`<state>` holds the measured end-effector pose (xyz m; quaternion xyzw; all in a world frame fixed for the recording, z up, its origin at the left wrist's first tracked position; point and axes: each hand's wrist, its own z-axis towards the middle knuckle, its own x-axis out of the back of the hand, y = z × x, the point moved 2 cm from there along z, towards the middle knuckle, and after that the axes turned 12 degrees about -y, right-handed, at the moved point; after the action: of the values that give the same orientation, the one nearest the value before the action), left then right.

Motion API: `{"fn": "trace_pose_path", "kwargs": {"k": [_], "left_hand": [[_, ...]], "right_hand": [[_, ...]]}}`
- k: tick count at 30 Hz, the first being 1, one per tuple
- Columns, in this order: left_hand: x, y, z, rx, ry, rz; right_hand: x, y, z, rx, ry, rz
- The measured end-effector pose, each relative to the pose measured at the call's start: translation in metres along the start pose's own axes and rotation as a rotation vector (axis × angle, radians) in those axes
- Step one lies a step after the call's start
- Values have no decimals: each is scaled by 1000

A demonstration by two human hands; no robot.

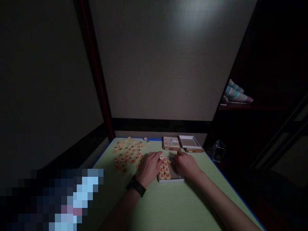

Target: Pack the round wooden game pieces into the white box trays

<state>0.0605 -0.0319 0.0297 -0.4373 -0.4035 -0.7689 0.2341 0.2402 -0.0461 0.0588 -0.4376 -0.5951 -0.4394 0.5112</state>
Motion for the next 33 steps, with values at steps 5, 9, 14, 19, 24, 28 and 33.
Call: {"fn": "trace_pose_path", "kwargs": {"k": [5, 9, 14, 19, 24, 28, 33], "left_hand": [[5, 5, 1, 22, -14, -88], [3, 7, 6, 62, -46, -383], [-8, 3, 14, 26, -144, -817], [-9, 0, 14, 2, -122, -800], [-1, 1, 7, 4, 7, -283], [1, 2, 4, -8, -10, -115], [-1, 2, 2, 8, -45, -65]], "right_hand": [[5, 4, -6, 191, 144, 248], [3, -3, -10, 481, 271, 399], [-2, -5, -9, 512, 325, 340], [-1, 7, -6, 458, 355, 356], [-3, 23, 0, 158, 198, 273], [-6, 22, 2, 100, 77, 226], [-6, 15, 1, 111, 55, 138]]}}
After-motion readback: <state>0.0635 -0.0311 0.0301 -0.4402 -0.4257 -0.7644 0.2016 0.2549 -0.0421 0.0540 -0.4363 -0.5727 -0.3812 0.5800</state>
